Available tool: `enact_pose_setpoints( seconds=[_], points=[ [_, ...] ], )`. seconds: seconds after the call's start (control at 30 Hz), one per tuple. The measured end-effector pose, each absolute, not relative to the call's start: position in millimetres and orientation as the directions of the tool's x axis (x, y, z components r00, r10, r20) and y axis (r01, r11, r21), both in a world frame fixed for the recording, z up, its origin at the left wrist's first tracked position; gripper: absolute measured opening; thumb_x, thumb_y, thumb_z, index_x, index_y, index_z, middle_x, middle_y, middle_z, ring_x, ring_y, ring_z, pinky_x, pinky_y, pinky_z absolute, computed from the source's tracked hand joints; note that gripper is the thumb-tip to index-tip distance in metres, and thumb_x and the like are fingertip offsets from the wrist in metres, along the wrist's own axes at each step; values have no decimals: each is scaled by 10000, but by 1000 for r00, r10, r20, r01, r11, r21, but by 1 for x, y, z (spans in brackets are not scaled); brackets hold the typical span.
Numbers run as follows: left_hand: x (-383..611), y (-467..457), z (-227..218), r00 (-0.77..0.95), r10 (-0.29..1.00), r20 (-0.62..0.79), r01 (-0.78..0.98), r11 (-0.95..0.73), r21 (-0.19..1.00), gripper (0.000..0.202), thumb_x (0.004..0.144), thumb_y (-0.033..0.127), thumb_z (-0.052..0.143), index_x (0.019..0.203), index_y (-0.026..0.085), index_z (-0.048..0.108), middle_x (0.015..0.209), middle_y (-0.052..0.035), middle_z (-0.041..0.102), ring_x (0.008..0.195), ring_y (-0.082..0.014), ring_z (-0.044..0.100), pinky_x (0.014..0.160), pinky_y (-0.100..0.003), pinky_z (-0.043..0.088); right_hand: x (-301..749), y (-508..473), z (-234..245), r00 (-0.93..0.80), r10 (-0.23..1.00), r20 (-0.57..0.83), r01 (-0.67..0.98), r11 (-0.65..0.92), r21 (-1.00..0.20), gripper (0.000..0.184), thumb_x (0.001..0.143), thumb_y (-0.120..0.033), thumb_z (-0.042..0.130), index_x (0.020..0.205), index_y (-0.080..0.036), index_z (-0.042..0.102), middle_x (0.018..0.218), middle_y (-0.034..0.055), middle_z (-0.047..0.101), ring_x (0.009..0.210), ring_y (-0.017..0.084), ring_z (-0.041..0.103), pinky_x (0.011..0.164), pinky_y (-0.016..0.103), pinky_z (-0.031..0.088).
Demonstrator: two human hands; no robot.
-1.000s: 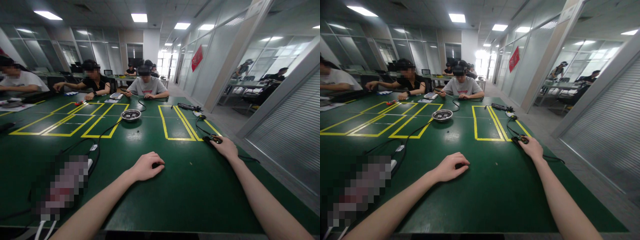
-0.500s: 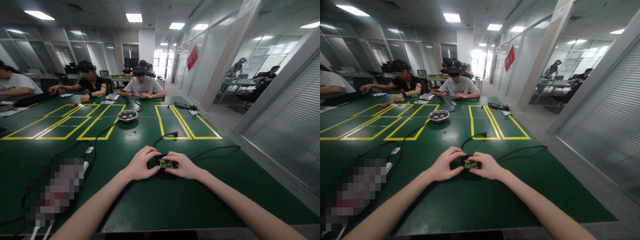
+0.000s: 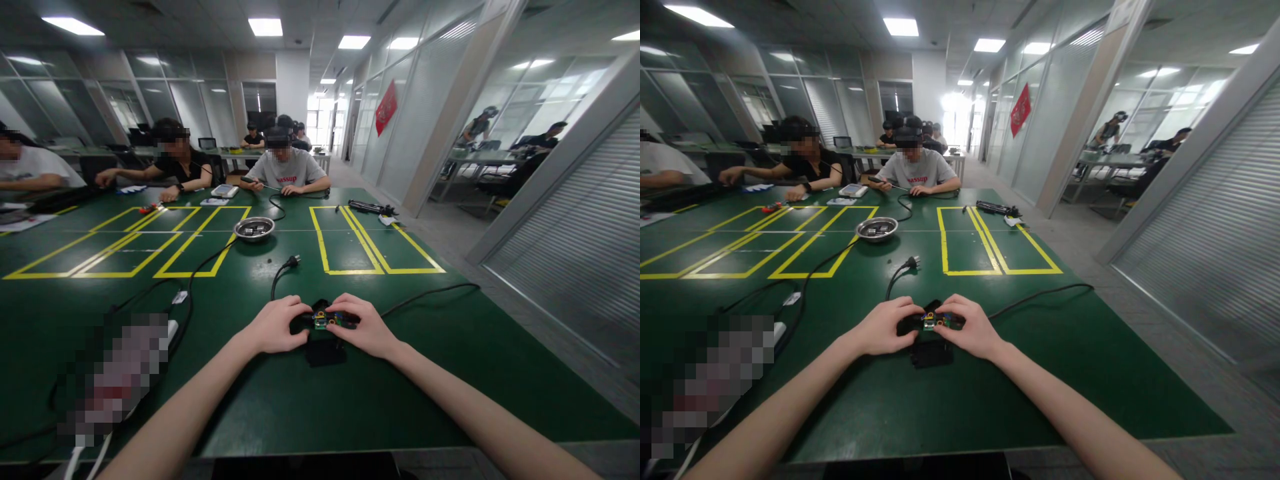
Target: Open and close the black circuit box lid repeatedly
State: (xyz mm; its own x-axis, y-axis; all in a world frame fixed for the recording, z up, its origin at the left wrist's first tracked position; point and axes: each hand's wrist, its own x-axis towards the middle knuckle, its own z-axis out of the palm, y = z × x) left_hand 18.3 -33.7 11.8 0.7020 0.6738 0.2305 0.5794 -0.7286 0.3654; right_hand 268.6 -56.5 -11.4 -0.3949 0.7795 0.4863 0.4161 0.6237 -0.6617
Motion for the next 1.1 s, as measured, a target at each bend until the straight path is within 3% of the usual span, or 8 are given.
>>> enact_pose_setpoints(
  seconds=[0.2,0.33,0.5,0.6,0.7,0.77,0.9,1.1],
  points=[
    [15,-24,11,680,685,261,620,-727,294,239,801,390,743,938,205,679,1029,-67,694,966,-246,634,845,-353,504,268,-53,-11,-446,797,408,410,587,-698,205,845,-350,784,975,-192,767,952,75,739,850,206,706,779,338,580],
    [18,-24,14,693,680,238,625,-732,270,228,760,324,731,931,204,642,1104,-86,730,1032,-283,638,890,-400,501,267,-52,-11,-486,781,391,414,600,-684,207,850,-301,768,1029,-197,757,1039,86,723,947,218,709,873,364,582],
    [19,-26,14,714,665,220,597,-742,304,270,715,250,691,973,215,618,1366,-119,651,1232,-328,580,1028,-467,472,269,-55,-11,-574,731,368,423,650,-632,618,758,-319,830,1339,-230,637,1440,148,547,1299,307,584,1069,472,507],
    [20,-31,12,727,637,256,543,-762,354,355,752,316,717,1078,220,615,1492,-139,538,1346,-346,495,1108,-509,426,266,-57,-11,-591,728,348,461,659,-594,599,747,-264,827,1316,-231,643,1393,140,602,1278,308,599,1095,491,481],
    [23,-35,11,715,629,305,513,-769,382,378,750,378,764,1053,205,615,1392,-152,559,1259,-332,546,1047,-464,481,259,-57,-11,-535,764,360,502,630,-592,366,786,-194,773,1144,-214,696,1181,102,701,1085,258,683,977,418,546],
    [25,-37,12,688,654,313,524,-747,409,300,783,357,735,1009,202,613,1255,-121,589,1079,-272,626,920,-387,539,255,-56,-13,-500,780,376,521,618,-589,289,794,-183,761,1073,-213,692,1090,74,717,985,232,697,896,376,561],
    [23,-34,15,667,698,262,563,-702,436,96,873,288,602,923,207,616,1014,-40,601,741,-157,610,678,-282,509,250,-56,-15,-454,805,382,603,593,-534,293,781,-224,793,1049,-215,675,1028,57,723,947,240,697,840,369,562],
    [18,-29,15,666,709,232,586,-689,426,76,868,264,590,877,205,637,896,-18,607,705,-152,592,631,-257,452,249,-59,-10,-438,807,395,619,590,-519,352,806,-303,789,1129,-230,670,1100,65,713,976,238,707,845,366,574]
  ],
)
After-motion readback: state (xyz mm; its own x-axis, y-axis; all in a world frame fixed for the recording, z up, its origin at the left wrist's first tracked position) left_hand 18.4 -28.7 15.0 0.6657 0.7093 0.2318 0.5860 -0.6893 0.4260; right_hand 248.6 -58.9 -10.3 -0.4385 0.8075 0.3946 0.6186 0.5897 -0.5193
